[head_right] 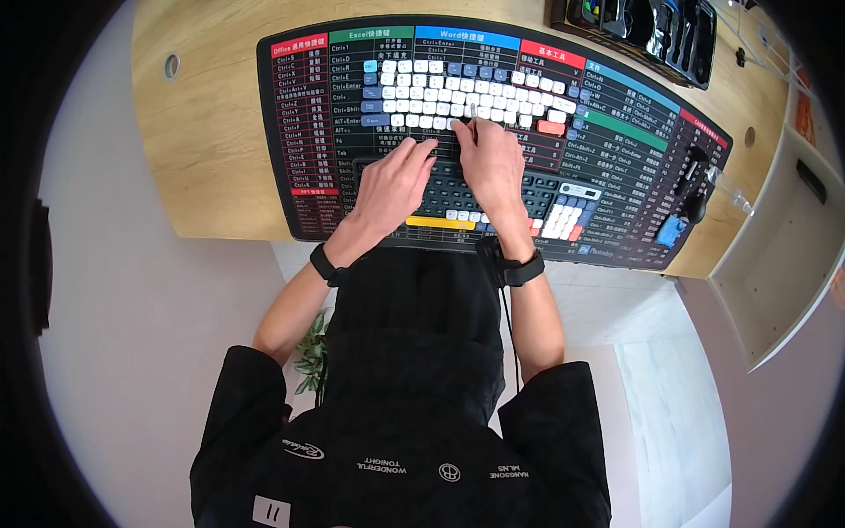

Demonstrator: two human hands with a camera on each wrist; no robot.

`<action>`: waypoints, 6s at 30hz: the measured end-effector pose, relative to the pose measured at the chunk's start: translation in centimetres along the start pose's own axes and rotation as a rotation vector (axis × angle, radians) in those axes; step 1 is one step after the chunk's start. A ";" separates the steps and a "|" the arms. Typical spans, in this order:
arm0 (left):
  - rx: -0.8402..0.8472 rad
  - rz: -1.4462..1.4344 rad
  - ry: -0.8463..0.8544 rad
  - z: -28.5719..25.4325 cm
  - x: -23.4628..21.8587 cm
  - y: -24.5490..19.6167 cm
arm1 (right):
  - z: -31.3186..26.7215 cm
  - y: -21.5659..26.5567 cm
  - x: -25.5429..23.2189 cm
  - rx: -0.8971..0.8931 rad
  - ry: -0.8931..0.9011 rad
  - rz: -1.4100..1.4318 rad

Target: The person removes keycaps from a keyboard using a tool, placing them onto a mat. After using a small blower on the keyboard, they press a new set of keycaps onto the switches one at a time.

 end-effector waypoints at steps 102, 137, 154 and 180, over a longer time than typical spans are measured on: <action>0.053 -0.067 -0.127 -0.2 1.2 -1.5 | 0.0 -1.3 -1.6 -0.014 0.028 -0.039; 0.196 -0.048 0.111 -6.4 6.4 -4.2 | -14.9 -11.7 3.6 -0.020 -0.147 1.021; -0.117 -0.520 0.152 -3.3 3.2 -4.0 | -8.7 -6.2 -2.0 -0.127 0.084 0.518; -0.259 -0.608 -0.005 0.8 2.3 -1.0 | 0.5 -5.1 -1.8 0.054 0.038 0.182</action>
Point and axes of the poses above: each hand's wrist, its own z-axis towards the middle knuckle, its own x-axis out of the palm, y = z × x, the point moved 4 cm from there along z, towards the middle knuckle, and after that the axes turned 5 degrees about z, right-handed, at the moved point
